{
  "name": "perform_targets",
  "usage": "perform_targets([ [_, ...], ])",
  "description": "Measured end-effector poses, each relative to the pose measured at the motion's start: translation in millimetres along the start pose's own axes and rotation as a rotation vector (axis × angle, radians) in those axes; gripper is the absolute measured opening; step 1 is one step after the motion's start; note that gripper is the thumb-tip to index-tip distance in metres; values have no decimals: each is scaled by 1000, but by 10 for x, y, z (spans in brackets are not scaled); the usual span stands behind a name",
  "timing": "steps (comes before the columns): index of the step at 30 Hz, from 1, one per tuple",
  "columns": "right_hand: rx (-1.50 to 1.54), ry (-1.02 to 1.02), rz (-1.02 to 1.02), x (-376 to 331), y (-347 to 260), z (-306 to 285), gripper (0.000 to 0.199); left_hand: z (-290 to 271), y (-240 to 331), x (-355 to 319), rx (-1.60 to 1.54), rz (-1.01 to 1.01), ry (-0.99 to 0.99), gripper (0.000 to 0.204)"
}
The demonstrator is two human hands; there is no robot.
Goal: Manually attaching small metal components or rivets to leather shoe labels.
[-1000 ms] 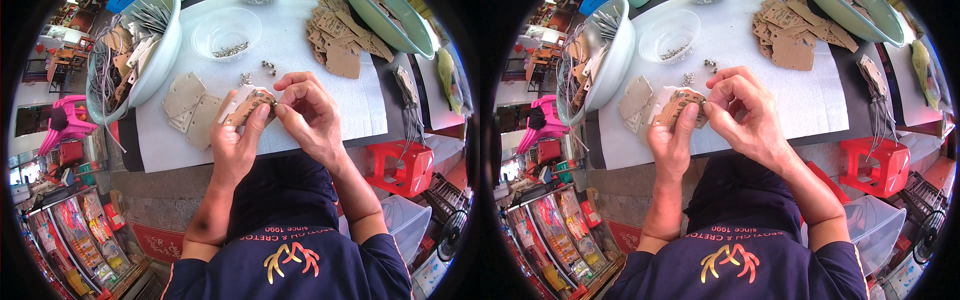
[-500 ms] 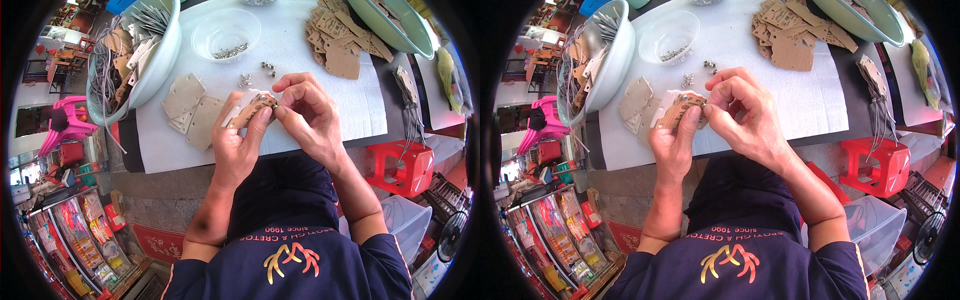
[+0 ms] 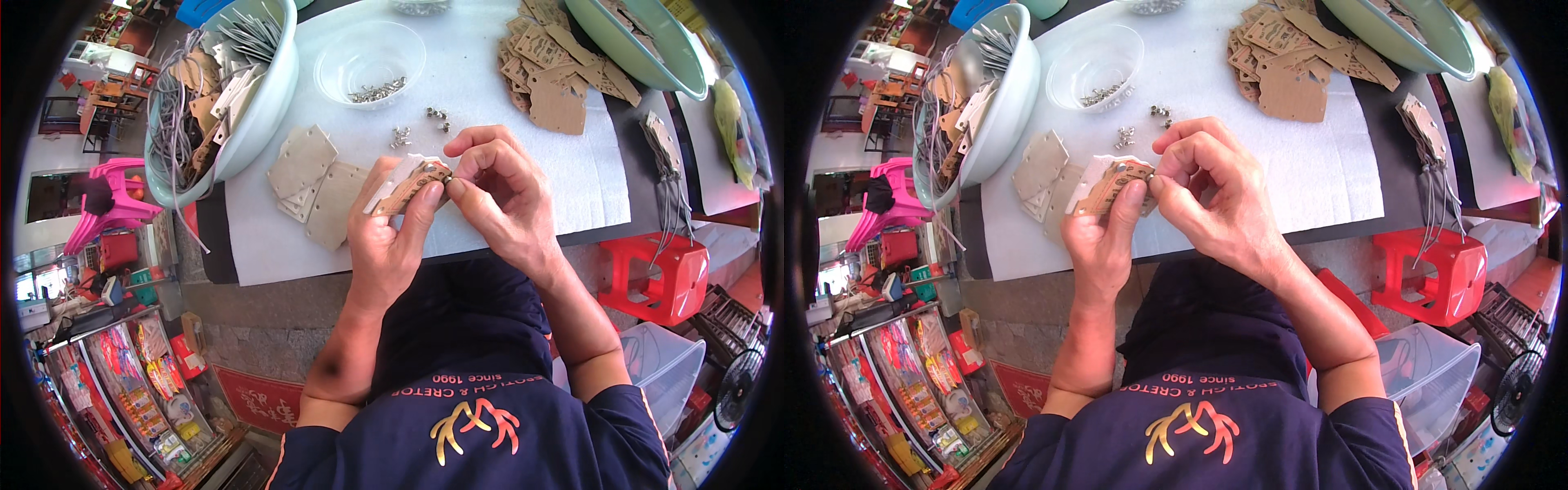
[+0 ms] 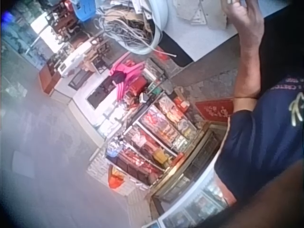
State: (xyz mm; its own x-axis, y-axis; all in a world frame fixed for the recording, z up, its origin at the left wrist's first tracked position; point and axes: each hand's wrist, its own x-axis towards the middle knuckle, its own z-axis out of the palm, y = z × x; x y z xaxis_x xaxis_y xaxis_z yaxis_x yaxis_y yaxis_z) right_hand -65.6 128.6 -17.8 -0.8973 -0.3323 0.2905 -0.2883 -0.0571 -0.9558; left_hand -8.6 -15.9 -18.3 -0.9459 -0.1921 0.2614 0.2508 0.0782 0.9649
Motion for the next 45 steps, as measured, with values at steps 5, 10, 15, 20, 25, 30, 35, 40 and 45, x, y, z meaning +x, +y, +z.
perform_targets([
  [5, -7, -14, 4, -4, 3, -22, 7, 17, 32, 4, -16, -6, 10, 14],
  [10, -11, -15, 0, 0, 2, -15, 8, 4, 26, 4, -6, -2, 11, 14],
  [15, 15, -7, 1, 0, 4, -2, 7, 5, 23, 8, -30, 7, 6, 15],
  [20, -6, -7, 14, 2, -1, 2, 7, -4, 20, 4, -15, 10, 4, 15],
  [25, -4, -7, 21, 8, -2, -7, 6, 4, 15, 8, -23, 25, 1, 15],
  [30, -15, 0, -1, 0, 20, 9, 6, 16, -13, -20, -56, -20, 31, 14],
  [35, -37, 2, -9, 2, -19, 8, 7, 25, -3, -16, -74, -35, 42, 14],
  [40, -28, -2, -42, -3, -20, 5, 8, 23, -23, -28, -84, -16, 56, 14],
  [45, -38, -7, -67, -3, 16, 15, 10, 12, -22, -31, -68, -10, 59, 14],
])
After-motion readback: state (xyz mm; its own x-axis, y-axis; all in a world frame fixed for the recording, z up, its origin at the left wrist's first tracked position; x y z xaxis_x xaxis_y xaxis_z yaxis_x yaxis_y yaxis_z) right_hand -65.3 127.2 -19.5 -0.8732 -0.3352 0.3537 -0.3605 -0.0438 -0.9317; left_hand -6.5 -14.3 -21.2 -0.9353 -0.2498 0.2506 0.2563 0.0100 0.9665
